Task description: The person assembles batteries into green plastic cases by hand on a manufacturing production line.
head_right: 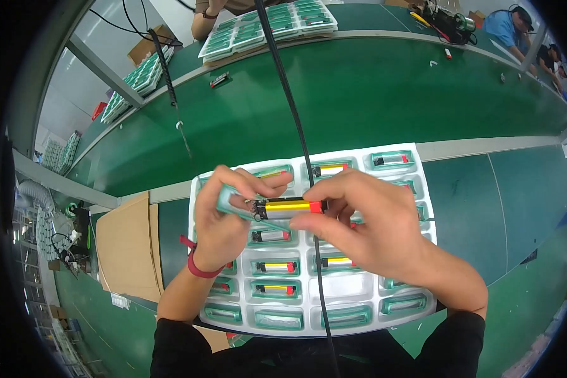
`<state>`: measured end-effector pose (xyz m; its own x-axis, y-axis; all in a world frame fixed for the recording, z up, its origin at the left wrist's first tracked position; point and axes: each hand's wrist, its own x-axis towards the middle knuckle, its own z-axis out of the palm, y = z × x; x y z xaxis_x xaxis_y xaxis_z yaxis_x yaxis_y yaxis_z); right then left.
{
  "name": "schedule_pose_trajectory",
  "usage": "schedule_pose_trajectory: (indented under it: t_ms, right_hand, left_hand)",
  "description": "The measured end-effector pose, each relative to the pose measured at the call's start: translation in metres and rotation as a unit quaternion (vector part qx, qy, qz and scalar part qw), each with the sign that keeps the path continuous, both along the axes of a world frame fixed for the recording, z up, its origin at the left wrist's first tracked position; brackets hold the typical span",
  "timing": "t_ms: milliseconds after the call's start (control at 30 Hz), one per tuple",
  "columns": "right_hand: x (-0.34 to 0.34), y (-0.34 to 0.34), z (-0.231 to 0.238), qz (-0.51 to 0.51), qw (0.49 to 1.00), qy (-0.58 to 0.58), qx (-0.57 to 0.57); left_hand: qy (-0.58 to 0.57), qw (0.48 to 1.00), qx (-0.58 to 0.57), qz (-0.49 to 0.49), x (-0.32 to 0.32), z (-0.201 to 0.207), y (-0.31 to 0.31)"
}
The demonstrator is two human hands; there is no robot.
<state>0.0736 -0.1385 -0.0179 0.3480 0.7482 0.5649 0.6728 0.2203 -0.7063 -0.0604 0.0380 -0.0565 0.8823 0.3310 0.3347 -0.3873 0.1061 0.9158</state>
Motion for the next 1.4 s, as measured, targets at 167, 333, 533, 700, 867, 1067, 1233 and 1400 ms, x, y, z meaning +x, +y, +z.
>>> schedule_pose_trajectory:
  t_ms: [167,333,533,700,867,1067,1233,1400]
  right_hand:
    - [0.001,-0.003,0.002,0.031,0.975,0.218,0.027]
    - [0.000,-0.006,0.007,0.035,0.964,0.265,0.003]
    - [-0.003,-0.009,0.012,0.057,0.949,0.308,-0.024]
    - [-0.005,-0.008,0.014,0.059,0.942,0.330,-0.027]
    - [-0.008,-0.009,0.009,0.064,0.940,0.329,-0.061]
    - [-0.004,0.001,0.005,0.005,0.920,0.387,-0.068]
    - [0.006,0.001,0.006,0.004,0.907,0.410,-0.094]
    - [0.006,0.001,0.001,-0.025,0.946,0.321,-0.048]
  left_hand:
    - [-0.022,0.931,-0.363,-0.014,-0.002,0.013,0.015]
    - [0.035,0.996,-0.079,0.031,-0.015,0.035,0.011]
    - [-0.071,0.874,0.440,0.191,-0.014,0.040,-0.003]
    - [-0.096,0.828,0.507,0.221,-0.014,0.038,-0.002]
    - [-0.089,0.806,0.522,0.267,-0.014,0.031,-0.006]
    - [0.019,0.881,0.450,0.143,-0.011,0.032,0.016]
    - [0.115,0.991,0.065,-0.022,-0.011,0.031,0.018]
    - [0.079,0.961,0.247,0.092,-0.004,0.020,0.019]
